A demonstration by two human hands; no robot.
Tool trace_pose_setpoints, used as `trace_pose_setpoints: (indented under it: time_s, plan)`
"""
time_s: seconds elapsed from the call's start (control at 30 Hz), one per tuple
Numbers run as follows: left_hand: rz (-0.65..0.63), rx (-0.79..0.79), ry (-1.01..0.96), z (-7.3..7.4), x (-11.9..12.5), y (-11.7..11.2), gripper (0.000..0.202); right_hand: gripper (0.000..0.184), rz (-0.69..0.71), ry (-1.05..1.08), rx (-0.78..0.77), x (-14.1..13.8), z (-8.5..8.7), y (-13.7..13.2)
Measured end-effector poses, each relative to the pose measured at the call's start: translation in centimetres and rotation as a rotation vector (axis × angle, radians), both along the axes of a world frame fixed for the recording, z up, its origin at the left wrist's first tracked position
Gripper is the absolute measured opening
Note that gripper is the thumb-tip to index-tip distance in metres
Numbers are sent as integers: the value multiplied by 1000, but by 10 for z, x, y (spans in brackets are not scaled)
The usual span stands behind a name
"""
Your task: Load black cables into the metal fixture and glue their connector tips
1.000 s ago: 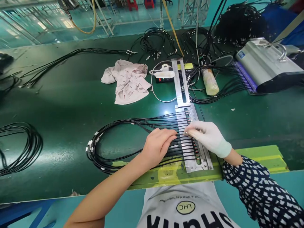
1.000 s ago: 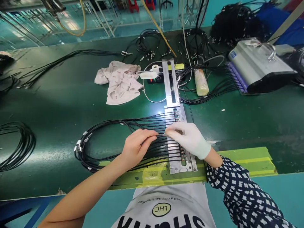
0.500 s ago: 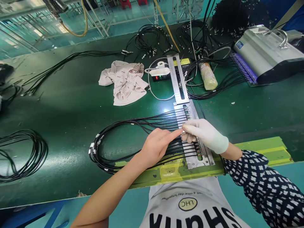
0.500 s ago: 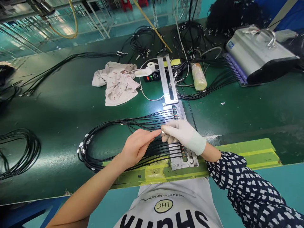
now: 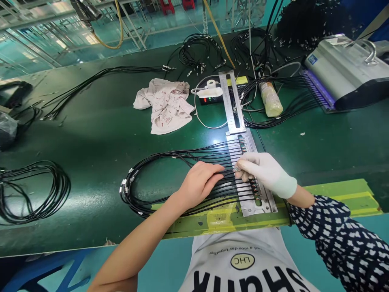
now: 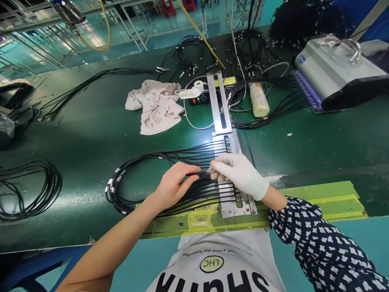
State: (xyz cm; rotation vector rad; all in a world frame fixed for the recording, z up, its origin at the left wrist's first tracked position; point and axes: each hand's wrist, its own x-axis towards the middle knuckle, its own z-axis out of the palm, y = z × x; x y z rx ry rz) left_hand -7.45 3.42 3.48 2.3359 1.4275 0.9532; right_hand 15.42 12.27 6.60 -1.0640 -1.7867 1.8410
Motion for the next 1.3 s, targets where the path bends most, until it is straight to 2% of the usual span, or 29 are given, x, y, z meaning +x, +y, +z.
trace_pose_setpoints:
  time_s: [0.07, 0.17, 0.27, 0.37, 0.47, 0.57, 0.7, 0.8, 0.87, 0.97, 1.07, 1.13, 1.2, 1.3]
  plan:
    - [10, -68, 104, -4, -18, 4, 12, 35, -34, -22, 56, 2, 3, 0]
    - [98, -175, 211, -12, -61, 13, 17, 33, -103, -50, 128, 4, 4, 1]
    - [209, -231, 202, -19, -106, 23, 20, 33, -162, -53, 153, 2, 4, 5]
    - [265, -253, 152, -17, -137, 31, 20, 36, -194, -32, 181, -4, 6, 8]
    - [359, -242, 40, -12, -157, 37, 19, 40, -183, 48, 197, -5, 9, 11]
    - [569, -183, -142, -11, -180, 38, 22, 39, -202, 50, 234, 7, 5, 18]
    - [843, -199, -443, -27, -214, 35, 26, 37, -289, -59, 263, 39, -11, 33]
    - [924, -272, -646, -40, -226, 35, 26, 40, -329, -101, 233, 63, -21, 40]
    - [917, -298, -749, -42, -225, 36, 26, 42, -322, -134, 207, 72, -24, 40]
    - [836, -285, -839, -28, -211, 39, 30, 42, -245, -237, 256, 76, -31, 35]
    - [724, -230, -854, -3, -195, 37, 32, 38, -129, -391, 457, 71, -47, 27]
    - [647, -172, -848, 16, -193, 33, 34, 37, -48, -443, 635, 66, -61, 22]
    - [625, -99, -857, 32, -200, 27, 35, 38, 26, -454, 820, 63, -75, 19]
    - [704, -9, -884, 49, -226, 17, 35, 39, 86, -460, 999, 64, -90, 18]
